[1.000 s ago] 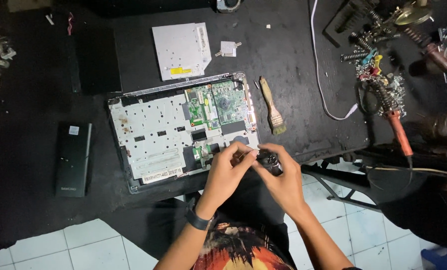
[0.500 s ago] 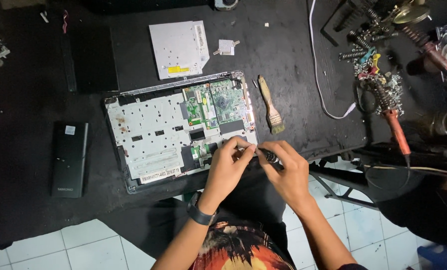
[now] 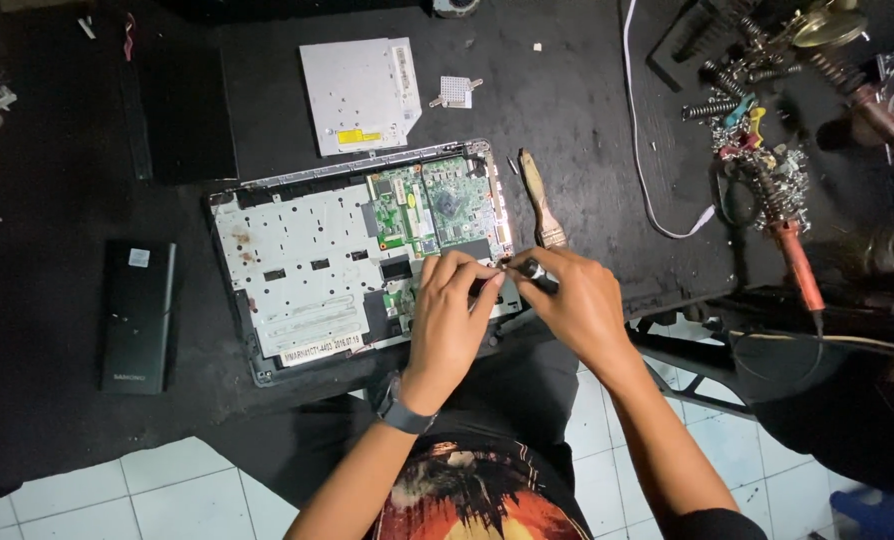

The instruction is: The person uses a screwdriver to remove screws from a disassembled electronic device on a workbench. They then use their hands to disconnect a ribbon cable and remove a small component from the circuit board.

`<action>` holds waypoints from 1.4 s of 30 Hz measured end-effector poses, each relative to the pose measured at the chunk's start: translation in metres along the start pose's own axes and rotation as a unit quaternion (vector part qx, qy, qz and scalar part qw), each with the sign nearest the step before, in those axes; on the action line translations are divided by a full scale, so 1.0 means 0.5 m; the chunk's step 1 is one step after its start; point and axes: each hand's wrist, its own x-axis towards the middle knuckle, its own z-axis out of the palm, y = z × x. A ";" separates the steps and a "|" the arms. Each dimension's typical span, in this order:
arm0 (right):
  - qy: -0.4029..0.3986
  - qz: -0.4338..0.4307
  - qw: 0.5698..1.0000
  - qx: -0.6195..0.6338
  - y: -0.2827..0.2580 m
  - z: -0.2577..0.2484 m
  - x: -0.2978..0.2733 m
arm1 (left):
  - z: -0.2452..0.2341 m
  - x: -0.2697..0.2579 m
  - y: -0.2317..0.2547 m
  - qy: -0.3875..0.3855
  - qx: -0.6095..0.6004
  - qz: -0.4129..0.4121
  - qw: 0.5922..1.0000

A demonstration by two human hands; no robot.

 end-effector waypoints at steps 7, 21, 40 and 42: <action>0.002 0.000 0.998 -0.062 0.021 0.035 0.004 | 0.024 -0.011 -0.016 0.049 0.063 0.036 0.996; 0.079 -0.035 0.987 -0.135 0.041 0.074 -0.005 | 0.041 -0.008 -0.037 0.078 0.069 0.048 0.993; 0.083 -0.066 0.980 -0.167 0.043 0.081 -0.005 | 0.052 -0.006 -0.046 0.077 0.091 0.051 0.992; 0.080 -0.070 0.981 -0.165 0.038 0.076 -0.005 | 0.052 -0.006 -0.047 0.078 0.092 0.053 0.991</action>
